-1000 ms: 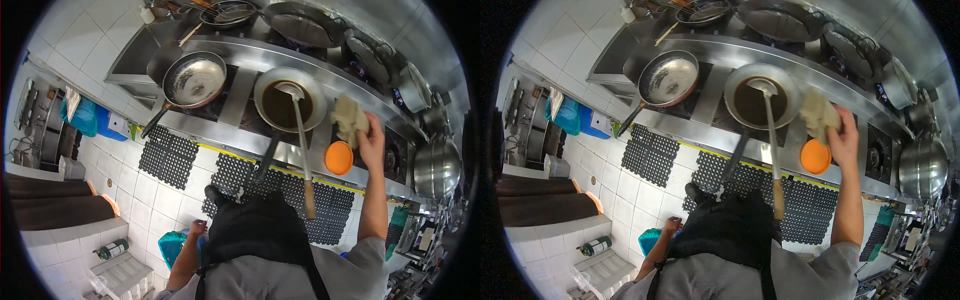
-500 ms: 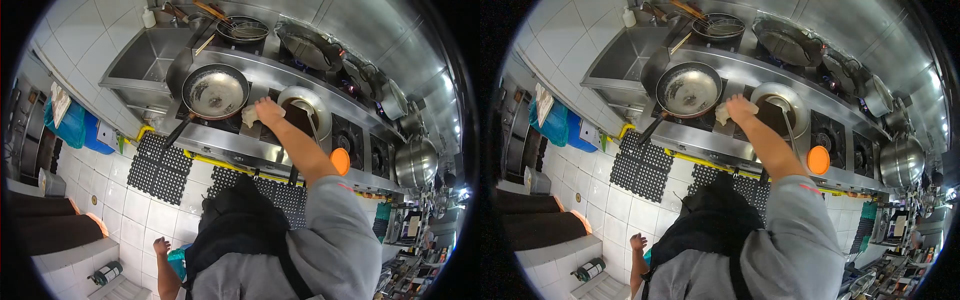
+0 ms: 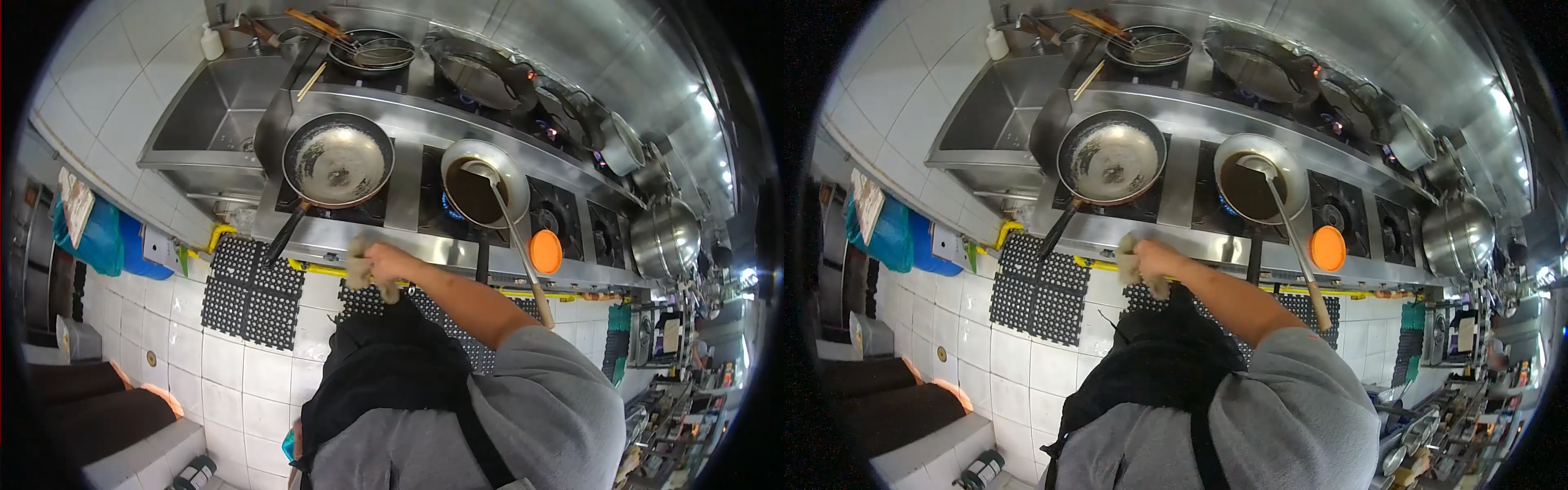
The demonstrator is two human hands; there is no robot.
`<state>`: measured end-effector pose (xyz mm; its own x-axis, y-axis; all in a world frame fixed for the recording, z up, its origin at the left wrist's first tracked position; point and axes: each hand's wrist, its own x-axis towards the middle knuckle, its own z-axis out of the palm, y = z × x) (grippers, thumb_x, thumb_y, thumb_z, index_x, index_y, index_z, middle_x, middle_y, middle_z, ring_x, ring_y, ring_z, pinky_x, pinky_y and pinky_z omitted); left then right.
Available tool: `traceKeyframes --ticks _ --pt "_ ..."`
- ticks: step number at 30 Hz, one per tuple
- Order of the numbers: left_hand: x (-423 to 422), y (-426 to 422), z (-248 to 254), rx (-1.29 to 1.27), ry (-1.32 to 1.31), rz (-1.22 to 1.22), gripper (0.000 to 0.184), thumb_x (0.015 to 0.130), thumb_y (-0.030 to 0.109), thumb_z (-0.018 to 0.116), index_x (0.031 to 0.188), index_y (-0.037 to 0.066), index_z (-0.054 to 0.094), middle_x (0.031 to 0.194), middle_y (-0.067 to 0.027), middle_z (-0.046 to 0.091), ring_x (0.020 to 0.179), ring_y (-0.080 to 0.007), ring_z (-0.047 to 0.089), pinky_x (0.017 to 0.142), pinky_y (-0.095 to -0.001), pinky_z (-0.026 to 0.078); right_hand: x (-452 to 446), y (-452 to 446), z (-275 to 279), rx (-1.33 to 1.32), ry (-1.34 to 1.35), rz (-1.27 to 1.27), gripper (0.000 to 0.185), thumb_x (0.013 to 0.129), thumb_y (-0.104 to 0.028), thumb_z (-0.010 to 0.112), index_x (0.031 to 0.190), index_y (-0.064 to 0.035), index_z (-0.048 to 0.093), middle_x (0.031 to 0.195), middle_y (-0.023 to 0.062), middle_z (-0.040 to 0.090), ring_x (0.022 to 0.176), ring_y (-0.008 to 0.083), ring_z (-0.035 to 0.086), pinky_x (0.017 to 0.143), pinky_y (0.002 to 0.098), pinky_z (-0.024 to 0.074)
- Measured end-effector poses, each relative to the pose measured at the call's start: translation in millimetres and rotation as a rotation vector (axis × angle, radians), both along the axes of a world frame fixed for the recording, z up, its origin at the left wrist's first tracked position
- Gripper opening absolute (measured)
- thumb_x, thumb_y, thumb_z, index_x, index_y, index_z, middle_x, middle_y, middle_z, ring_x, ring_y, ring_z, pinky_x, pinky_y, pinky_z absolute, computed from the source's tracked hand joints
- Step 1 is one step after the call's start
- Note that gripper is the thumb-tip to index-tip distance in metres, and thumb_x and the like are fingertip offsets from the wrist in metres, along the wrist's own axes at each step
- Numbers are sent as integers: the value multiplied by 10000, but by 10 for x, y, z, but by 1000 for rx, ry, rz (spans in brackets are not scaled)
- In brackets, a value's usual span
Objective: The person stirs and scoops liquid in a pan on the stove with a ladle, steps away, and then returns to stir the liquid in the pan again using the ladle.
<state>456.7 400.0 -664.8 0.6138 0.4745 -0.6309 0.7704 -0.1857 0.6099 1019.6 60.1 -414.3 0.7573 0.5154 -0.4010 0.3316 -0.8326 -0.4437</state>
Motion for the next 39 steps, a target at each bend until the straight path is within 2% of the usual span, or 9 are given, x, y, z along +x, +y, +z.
traceKeyframes --ticks 4,10,14,16,19,23,29,36,39 --pt "1282 293 7 -409 -50 374 273 965 296 567 1094 55 563 781 -144 651 641 -238 653 459 -339 484 -164 -56 293 393 0 -162 352 785 2 525 1101 -23 678 991 200 701 958 325 676 849 365 527" --pt "1963 905 541 -246 -74 459 313 971 287 547 1164 41 533 872 -128 659 676 -201 633 556 -291 478 -251 -821 916 590 69 -405 361 814 24 502 1115 -51 688 916 79 707 865 126 639 779 287 510" --pt "1742 941 99 -362 12 451 265 965 294 544 1110 73 543 846 -129 650 650 -222 631 492 -345 488 -440 -1741 1682 732 -266 -567 303 864 21 490 1089 -24 688 920 26 701 830 98 621 756 268 514" --pt "1405 857 -248 -388 -97 55 272 970 317 552 1108 83 542 856 -138 658 649 -240 643 476 -355 490 -581 -2263 2032 739 -307 -787 294 883 16 482 1095 -18 682 939 27 700 840 105 630 764 263 515" --pt "1526 359 -179 -305 435 45 261 957 343 589 935 84 619 725 -129 662 669 -258 667 503 -406 502 -887 -3010 2406 526 -440 -997 342 872 25 478 1143 -31 678 966 15 693 865 96 628 792 254 511" --pt "1614 163 -358 -309 364 34 259 955 323 570 1011 70 585 776 -137 659 676 -257 658 523 -401 498 -1241 -3783 2671 210 -419 -1098 327 828 -29 542 1131 -26 665 963 81 710 884 148 644 800 304 504" --pt "2318 -351 219 -310 194 131 320 951 282 532 1162 42 516 880 -152 652 691 -256 640 562 -390 491 -1245 -5340 1858 -166 -479 -1136 302 789 -77 592 1079 -46 673 953 149 713 893 301 678 826 369 509" --pt "2494 -1272 705 -193 45 163 330 950 291 567 1155 36 521 822 -132 650 631 -219 628 493 -332 479 -774 -6485 213 -176 -567 -1180 367 764 -181 650 1103 -43 669 1105 253 661 1079 398 618 934 429 488" --pt "2441 -1488 372 -526 165 112 294 899 249 678 1097 63 565 776 -126 681 587 -191 638 459 -311 460 -764 -6639 -376 -210 -268 -891 388 832 -211 593 1163 -13 634 1082 269 656 1095 412 607 936 462 482"
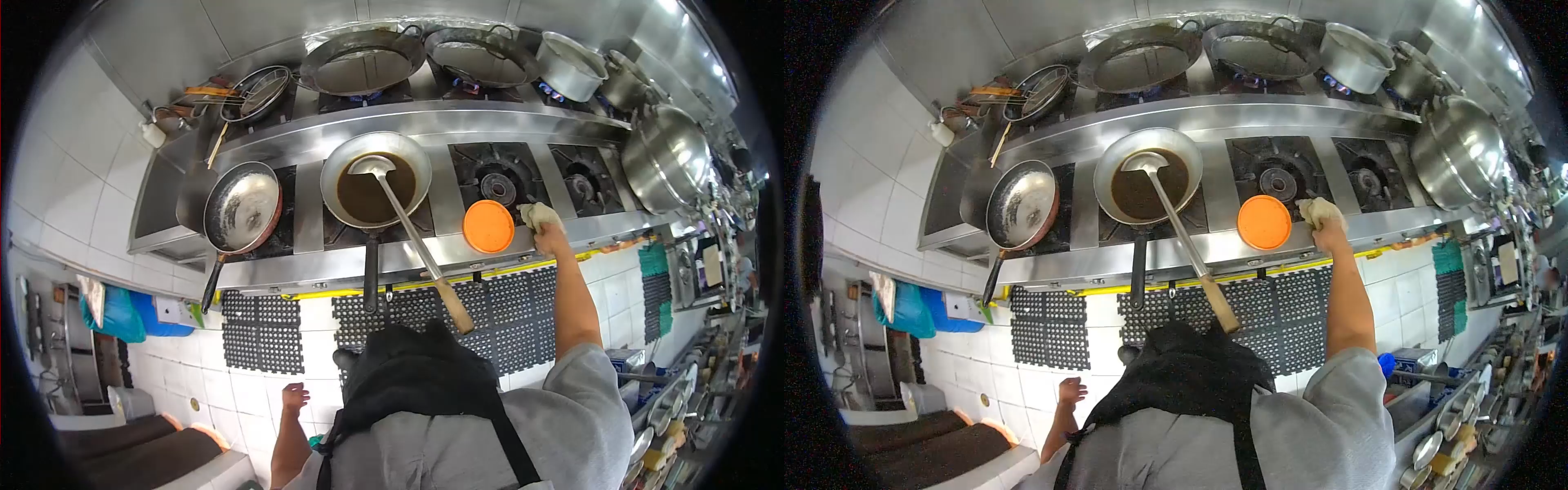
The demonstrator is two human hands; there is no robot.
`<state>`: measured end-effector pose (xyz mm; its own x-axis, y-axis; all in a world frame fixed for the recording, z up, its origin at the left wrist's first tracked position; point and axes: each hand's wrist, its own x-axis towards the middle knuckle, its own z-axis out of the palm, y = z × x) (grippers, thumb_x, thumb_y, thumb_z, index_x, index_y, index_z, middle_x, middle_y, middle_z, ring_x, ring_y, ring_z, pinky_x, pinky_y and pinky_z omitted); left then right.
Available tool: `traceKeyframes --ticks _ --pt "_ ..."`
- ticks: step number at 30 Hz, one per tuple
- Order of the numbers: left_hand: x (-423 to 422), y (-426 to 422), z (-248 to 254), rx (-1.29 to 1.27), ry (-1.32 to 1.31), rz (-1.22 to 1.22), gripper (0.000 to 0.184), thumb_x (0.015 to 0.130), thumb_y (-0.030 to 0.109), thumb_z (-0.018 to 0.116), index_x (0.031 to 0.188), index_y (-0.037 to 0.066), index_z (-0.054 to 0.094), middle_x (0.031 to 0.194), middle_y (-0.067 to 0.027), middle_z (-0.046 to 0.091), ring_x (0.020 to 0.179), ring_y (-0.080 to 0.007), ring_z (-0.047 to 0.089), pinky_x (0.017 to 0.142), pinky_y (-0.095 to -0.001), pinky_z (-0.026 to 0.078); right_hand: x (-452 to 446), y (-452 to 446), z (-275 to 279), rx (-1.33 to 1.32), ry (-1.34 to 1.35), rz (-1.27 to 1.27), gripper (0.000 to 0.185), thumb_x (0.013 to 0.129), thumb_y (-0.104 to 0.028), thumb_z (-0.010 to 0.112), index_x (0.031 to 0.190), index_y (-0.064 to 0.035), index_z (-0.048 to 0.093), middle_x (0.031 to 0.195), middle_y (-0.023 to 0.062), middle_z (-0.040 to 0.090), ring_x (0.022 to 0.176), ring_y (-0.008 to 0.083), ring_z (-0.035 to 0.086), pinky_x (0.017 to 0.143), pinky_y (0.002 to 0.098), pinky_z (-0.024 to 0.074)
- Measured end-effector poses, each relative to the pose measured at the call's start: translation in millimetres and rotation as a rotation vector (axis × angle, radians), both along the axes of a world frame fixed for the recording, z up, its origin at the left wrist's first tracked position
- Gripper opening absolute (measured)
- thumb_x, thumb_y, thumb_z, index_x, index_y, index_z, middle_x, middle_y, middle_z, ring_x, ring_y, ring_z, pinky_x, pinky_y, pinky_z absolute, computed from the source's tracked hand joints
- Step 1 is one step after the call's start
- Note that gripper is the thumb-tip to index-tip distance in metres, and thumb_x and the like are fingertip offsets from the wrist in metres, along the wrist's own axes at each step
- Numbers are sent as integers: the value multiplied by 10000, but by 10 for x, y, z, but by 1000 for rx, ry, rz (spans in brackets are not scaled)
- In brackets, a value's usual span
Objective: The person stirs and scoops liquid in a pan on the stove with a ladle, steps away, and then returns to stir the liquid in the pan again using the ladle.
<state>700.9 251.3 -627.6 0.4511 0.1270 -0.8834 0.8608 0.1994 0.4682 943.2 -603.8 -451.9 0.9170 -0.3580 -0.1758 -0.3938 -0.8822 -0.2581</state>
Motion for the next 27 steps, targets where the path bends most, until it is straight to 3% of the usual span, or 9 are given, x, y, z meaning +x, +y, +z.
traceKeyframes --ticks 1,3,5,7,11,17,20,25,27 --pt "-7 -479 338 367 -70 -199 305 901 231 677 1115 44 567 778 -128 689 595 -185 643 462 -313 465 -45 48 2 21 4 14 388 832 -211 593 1163 -13 634 1082 269 656 1095 412 607 936 462 482" --pt "77 -959 625 372 -92 -139 323 940 245 635 1153 17 554 822 -138 696 656 -195 668 524 -309 505 -87 110 120 179 -219 -124 369 832 -158 605 1155 19 629 1106 271 653 1135 407 589 972 444 467" --pt "222 -1369 981 347 -227 -53 303 990 255 563 1160 4 557 890 -143 697 753 -214 687 599 -333 543 -25 303 424 101 -72 -80 395 846 -193 623 1179 19 613 1128 260 648 1107 412 596 952 443 474" --pt "496 -1589 1136 360 -345 -101 350 995 310 557 1182 14 552 917 -140 691 794 -211 683 646 -332 542 -44 560 435 173 -471 102 400 894 -256 626 1198 2 601 1098 205 671 1031 372 641 912 430 495" --pt "1420 -2281 1670 268 -581 -207 400 1025 359 491 1232 22 554 972 -122 687 886 -196 670 740 -325 531 -240 1948 942 1232 85 93 593 966 -406 582 1340 36 451 1055 150 651 841 205 674 677 302 545" --pt "2467 -3224 2266 -212 -546 -153 401 1036 384 462 1209 32 549 897 -102 665 756 -182 647 666 -311 529 -131 2775 888 909 127 299 698 876 -309 682 1390 27 349 1085 236 650 908 296 681 790 405 544" --pt "2536 -3284 2258 -364 -461 -209 363 1026 374 490 1161 42 546 776 -73 607 597 -167 574 536 -316 502 -113 2702 1188 389 -90 417 555 818 -138 641 1291 47 418 1099 341 606 977 420 645 840 490 518" --pt "2539 -3182 2229 -623 -339 -237 283 1006 343 544 1081 70 524 673 -47 528 481 -144 468 442 -321 427 -70 2544 1037 150 -151 429 316 856 -95 579 1123 45 486 1009 317 616 895 476 638 806 526 516" --pt "2541 -3160 2178 -685 -308 -196 289 1000 350 556 1070 73 522 666 -41 515 470 -137 447 434 -302 394 -16 2537 912 235 -179 429 284 912 -131 543 1121 52 488 887 254 619 740 419 663 677 498 550"
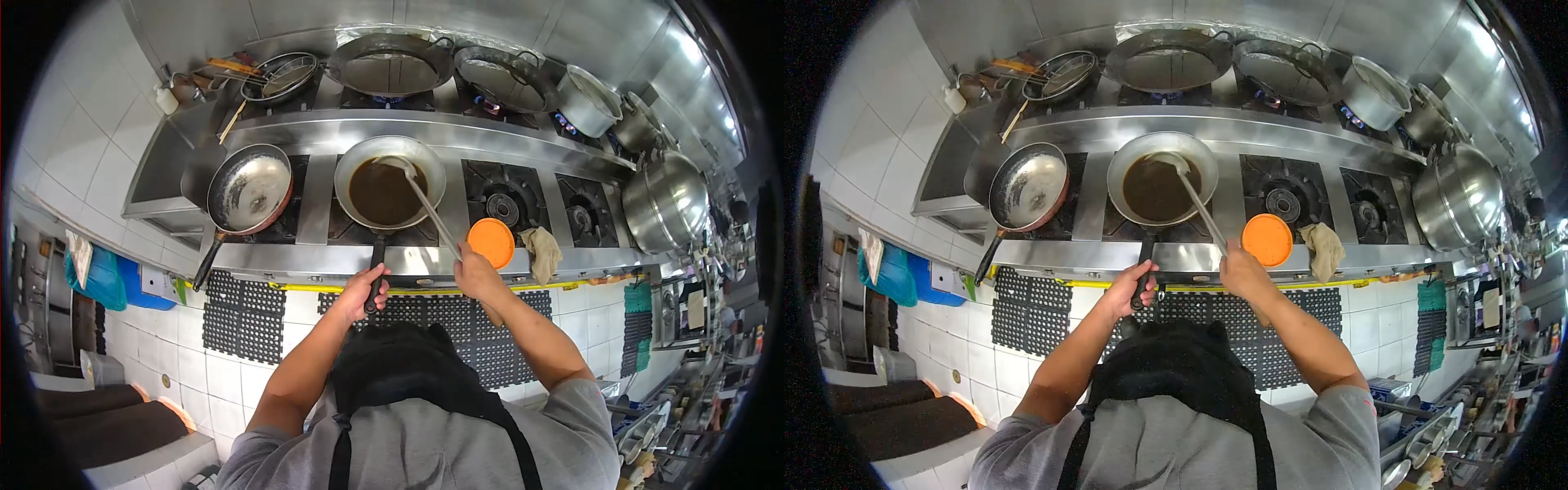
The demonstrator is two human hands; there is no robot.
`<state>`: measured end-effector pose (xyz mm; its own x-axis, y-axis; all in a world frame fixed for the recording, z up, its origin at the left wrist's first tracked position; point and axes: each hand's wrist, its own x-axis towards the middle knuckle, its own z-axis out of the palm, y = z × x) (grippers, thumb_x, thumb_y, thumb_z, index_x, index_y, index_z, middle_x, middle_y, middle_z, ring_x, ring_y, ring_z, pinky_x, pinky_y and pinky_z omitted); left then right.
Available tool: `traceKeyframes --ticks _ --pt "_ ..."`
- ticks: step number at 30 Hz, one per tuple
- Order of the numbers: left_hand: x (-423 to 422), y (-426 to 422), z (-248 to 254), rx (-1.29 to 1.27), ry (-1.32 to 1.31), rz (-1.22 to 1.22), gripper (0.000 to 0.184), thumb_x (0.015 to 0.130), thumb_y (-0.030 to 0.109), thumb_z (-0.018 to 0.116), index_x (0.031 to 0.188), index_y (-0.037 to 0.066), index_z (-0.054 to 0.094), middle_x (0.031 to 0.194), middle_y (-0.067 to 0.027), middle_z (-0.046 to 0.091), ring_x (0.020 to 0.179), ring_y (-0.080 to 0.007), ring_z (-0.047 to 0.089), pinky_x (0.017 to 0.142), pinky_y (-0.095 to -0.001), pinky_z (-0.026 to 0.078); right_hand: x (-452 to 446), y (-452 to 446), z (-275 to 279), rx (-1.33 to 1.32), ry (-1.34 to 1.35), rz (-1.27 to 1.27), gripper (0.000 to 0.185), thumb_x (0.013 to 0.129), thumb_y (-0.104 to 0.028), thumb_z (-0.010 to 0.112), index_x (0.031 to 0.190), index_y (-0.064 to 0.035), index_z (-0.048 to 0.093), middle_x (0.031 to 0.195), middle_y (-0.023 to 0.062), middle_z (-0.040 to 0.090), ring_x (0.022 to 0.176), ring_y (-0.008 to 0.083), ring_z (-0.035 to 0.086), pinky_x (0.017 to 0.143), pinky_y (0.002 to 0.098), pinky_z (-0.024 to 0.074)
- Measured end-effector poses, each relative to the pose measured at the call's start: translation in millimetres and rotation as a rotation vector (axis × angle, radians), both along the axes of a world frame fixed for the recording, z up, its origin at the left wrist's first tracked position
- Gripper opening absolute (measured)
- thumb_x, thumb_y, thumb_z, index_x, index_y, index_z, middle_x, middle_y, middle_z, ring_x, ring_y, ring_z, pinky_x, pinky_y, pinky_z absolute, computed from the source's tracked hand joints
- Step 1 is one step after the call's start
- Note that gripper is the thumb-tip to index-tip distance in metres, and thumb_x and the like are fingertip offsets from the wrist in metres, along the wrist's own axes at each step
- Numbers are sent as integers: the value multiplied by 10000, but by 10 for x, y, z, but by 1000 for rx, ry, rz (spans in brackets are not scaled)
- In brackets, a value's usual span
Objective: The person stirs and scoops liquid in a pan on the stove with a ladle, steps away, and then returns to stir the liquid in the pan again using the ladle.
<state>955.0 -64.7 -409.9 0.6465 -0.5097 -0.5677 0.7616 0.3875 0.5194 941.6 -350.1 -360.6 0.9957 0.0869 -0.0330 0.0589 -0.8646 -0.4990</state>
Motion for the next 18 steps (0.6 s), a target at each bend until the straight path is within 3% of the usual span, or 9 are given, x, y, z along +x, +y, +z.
traceKeyframes --ticks 1,3,4,6,7,9,10,13,18 --pt "-4 3 -9 -15 10 -2 295 1004 357 545 1082 74 519 658 -35 499 467 -132 432 426 -296 374 25 68 90 -12 3 6 284 912 -131 543 1121 52 488 887 254 619 740 419 663 677 498 550" --pt "-12 -1 -45 -42 6 5 293 1007 359 539 1080 77 510 644 -22 468 462 -122 400 419 -288 344 50 231 415 439 490 -305 278 968 -199 520 1112 38 500 779 140 584 580 255 619 499 400 524" --pt "-21 -10 -27 -56 10 9 293 1007 359 539 1080 77 510 644 -22 468 462 -122 400 419 -288 344 58 307 494 423 493 -305 278 968 -199 520 1112 38 500 779 140 584 580 255 619 499 400 524" --pt "-28 -21 17 -11 14 25 283 1007 352 543 1064 77 506 644 -23 467 463 -121 403 421 -286 346 94 452 607 869 678 -478 280 990 -227 509 1180 -22 505 718 14 464 475 89 424 367 275 385" --pt "-27 -23 9 -20 14 38 284 1009 350 542 1062 74 503 645 -23 465 462 -122 404 419 -285 347 102 509 640 856 678 -475 280 990 -227 509 1180 -22 505 718 14 464 475 89 424 367 275 385" --pt "-16 -8 6 -19 12 40 285 1008 352 544 1055 73 503 643 -23 467 459 -124 405 416 -287 346 83 620 680 1150 792 -539 211 1001 -196 489 1143 -41 510 713 -3 458 460 61 392 350 234 329" --pt "-13 -14 11 -13 11 36 286 1007 353 546 1048 73 504 640 -23 469 457 -125 406 412 -288 345 77 648 706 1135 795 -540 211 1001 -196 489 1143 -41 510 713 -3 458 460 61 392 350 234 329" --pt "-21 -20 0 -22 18 47 289 1002 351 557 1039 71 501 631 -24 466 445 -129 412 402 -291 337 34 671 703 1637 1032 -604 179 1001 -139 495 1148 -40 521 685 -43 425 455 3 364 330 185 275" --pt "-7 -32 7 23 -6 39 265 1004 327 556 1045 72 494 630 -22 461 439 -128 413 397 -287 332 -54 653 670 1699 1046 -523 208 981 -100 511 1172 -17 524 680 -40 432 457 7 376 330 187 282"
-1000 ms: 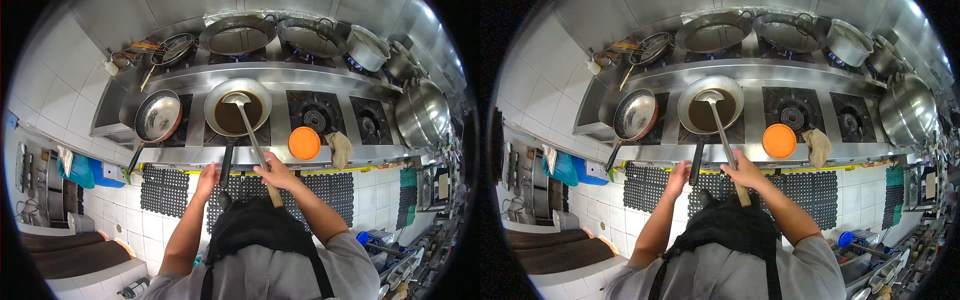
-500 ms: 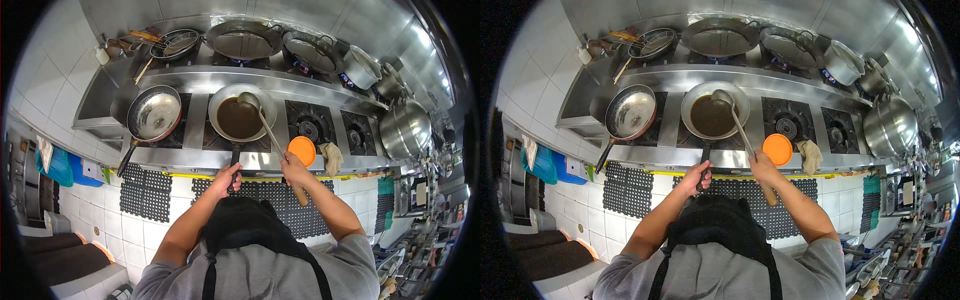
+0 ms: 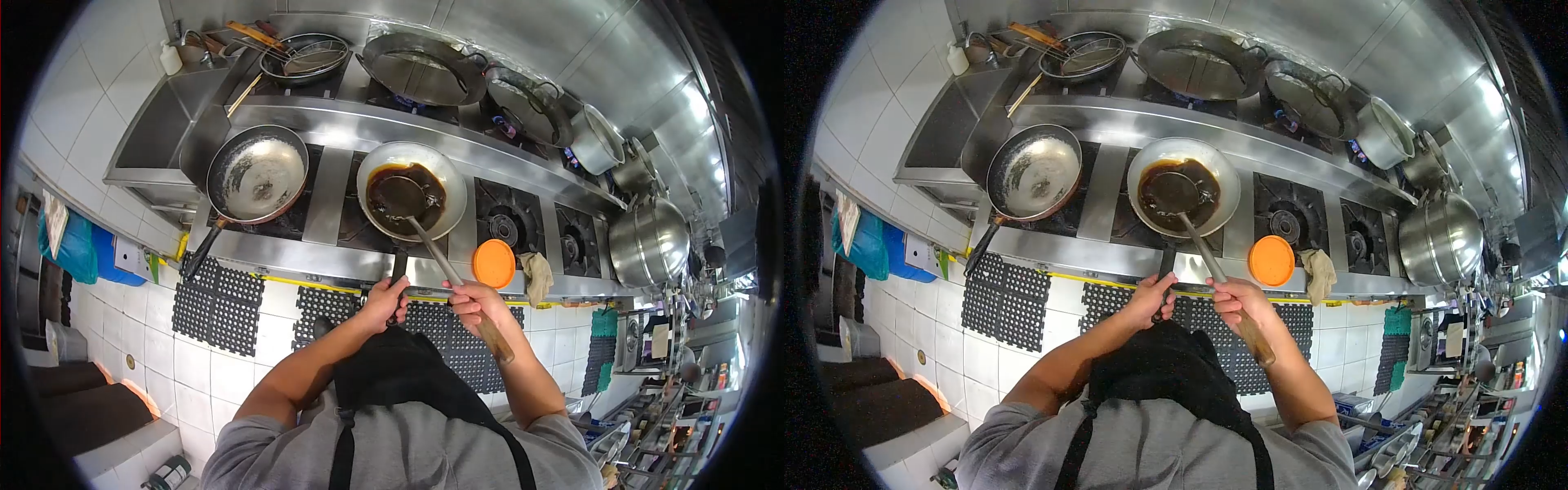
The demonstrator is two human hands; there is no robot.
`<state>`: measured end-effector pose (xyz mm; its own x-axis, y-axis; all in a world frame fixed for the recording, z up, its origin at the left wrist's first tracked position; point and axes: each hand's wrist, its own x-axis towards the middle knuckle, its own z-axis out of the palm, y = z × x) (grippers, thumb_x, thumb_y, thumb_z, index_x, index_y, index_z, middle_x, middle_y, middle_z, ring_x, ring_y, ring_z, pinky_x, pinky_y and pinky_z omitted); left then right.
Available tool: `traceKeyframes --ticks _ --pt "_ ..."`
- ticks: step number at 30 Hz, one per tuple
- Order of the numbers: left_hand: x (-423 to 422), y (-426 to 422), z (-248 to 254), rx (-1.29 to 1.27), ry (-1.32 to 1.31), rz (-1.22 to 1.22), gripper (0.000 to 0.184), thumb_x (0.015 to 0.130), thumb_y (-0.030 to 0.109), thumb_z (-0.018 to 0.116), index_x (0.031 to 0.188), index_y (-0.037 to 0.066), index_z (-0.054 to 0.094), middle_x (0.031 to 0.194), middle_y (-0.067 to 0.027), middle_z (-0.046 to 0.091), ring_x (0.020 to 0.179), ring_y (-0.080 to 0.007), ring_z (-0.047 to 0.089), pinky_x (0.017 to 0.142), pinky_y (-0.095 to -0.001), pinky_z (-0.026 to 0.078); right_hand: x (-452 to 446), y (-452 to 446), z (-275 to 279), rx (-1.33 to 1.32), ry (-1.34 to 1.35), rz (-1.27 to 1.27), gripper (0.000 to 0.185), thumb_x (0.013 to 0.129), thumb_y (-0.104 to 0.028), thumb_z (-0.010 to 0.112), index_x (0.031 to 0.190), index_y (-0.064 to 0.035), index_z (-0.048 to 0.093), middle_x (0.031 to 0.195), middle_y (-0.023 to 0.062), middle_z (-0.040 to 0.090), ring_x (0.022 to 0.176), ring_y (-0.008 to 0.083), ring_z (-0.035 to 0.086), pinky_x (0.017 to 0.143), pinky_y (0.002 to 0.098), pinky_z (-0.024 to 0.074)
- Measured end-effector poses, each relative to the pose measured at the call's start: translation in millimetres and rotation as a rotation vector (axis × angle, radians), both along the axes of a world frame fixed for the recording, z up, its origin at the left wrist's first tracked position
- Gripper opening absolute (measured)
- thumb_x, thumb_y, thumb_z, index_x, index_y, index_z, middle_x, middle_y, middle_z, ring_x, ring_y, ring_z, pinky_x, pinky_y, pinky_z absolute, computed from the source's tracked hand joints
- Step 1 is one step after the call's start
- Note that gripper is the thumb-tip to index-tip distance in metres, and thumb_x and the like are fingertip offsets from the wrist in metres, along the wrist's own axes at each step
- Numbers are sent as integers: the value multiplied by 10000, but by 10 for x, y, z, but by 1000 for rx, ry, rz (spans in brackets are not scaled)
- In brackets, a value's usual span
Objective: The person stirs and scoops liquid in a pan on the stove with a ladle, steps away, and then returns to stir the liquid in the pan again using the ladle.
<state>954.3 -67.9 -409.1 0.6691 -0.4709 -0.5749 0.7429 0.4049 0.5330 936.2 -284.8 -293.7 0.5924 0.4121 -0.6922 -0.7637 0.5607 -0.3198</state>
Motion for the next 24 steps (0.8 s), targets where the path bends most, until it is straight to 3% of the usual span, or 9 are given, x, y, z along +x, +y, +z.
traceKeyframes --ticks 8,12,24 --pt "5 -20 7 5 9 4 263 992 331 577 987 90 472 626 -21 459 425 -133 409 397 -305 344 -189 61 249 -415 -227 54 208 936 -56 567 1138 -14 538 669 -28 432 450 39 384 342 215 318" --pt "4 -30 -8 28 -8 -2 265 985 333 586 942 108 453 617 -17 459 416 -135 419 388 -310 352 -221 -43 181 -479 -308 81 237 925 -47 578 1154 -10 529 665 -14 447 443 51 395 343 228 338" --pt "-18 -67 -8 39 12 9 261 999 335 564 1036 85 499 640 -23 463 444 -131 410 407 -300 340 -300 -199 302 -855 -488 123 328 896 -18 578 1215 6 507 614 6 466 397 81 421 332 268 369"
